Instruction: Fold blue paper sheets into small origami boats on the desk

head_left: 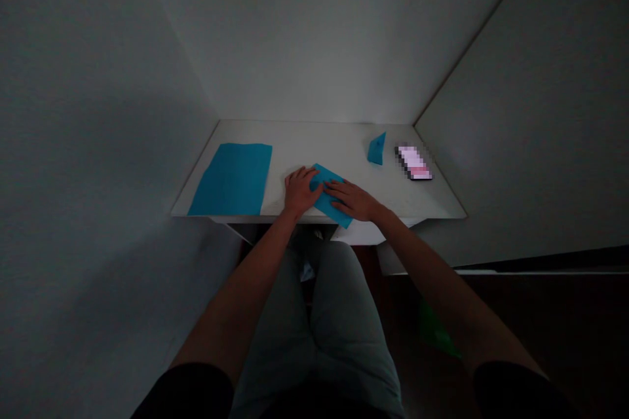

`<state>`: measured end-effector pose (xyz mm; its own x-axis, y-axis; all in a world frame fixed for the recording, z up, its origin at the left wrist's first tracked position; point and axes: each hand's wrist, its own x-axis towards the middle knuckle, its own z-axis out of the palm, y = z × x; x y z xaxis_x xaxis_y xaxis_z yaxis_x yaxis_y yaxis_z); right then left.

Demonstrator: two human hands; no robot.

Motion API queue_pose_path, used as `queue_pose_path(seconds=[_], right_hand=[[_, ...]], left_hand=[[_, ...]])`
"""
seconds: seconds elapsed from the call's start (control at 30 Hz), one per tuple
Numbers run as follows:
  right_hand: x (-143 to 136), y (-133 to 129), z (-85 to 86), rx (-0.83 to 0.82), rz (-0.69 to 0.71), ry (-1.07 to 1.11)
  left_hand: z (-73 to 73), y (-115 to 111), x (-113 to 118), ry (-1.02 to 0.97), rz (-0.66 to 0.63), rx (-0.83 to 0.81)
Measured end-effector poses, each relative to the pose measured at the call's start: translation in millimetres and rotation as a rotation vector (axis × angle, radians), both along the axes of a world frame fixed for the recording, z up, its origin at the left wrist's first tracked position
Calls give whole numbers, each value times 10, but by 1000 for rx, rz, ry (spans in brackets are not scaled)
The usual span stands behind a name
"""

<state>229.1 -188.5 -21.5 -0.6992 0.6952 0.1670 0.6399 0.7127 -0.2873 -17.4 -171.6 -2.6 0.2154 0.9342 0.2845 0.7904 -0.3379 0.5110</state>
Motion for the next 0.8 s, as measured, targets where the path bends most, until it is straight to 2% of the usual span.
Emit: queue_pose_path(seconds=[0.1,0.3,0.4,0.5,0.57,0.67,0.73,0.8], right_hand=[[223,0,-8,-6,-132,41],[396,-49,-47,-1,-434,224],[373,-51,-31,5,-520,265],[367,-36,6,-21,-526,339],[383,-28,31,-36,-522,422],[424,-32,48,-43,-605,564],[457,-40,42,-57,-674,658],[484,-46,27,-86,-712,758]], left_hand=[[-25,-18,29,101,-154,-18],[-57,-34,52,12,-260,19],[-6,-130,28,75,-500,25],[28,-294,5,145,-693,22],[27,-417,1,160,-702,31],[32,-562,9,123,-625,38],[77,-587,10,-2,-539,34],[164,-531,-4,-217,-405,8]])
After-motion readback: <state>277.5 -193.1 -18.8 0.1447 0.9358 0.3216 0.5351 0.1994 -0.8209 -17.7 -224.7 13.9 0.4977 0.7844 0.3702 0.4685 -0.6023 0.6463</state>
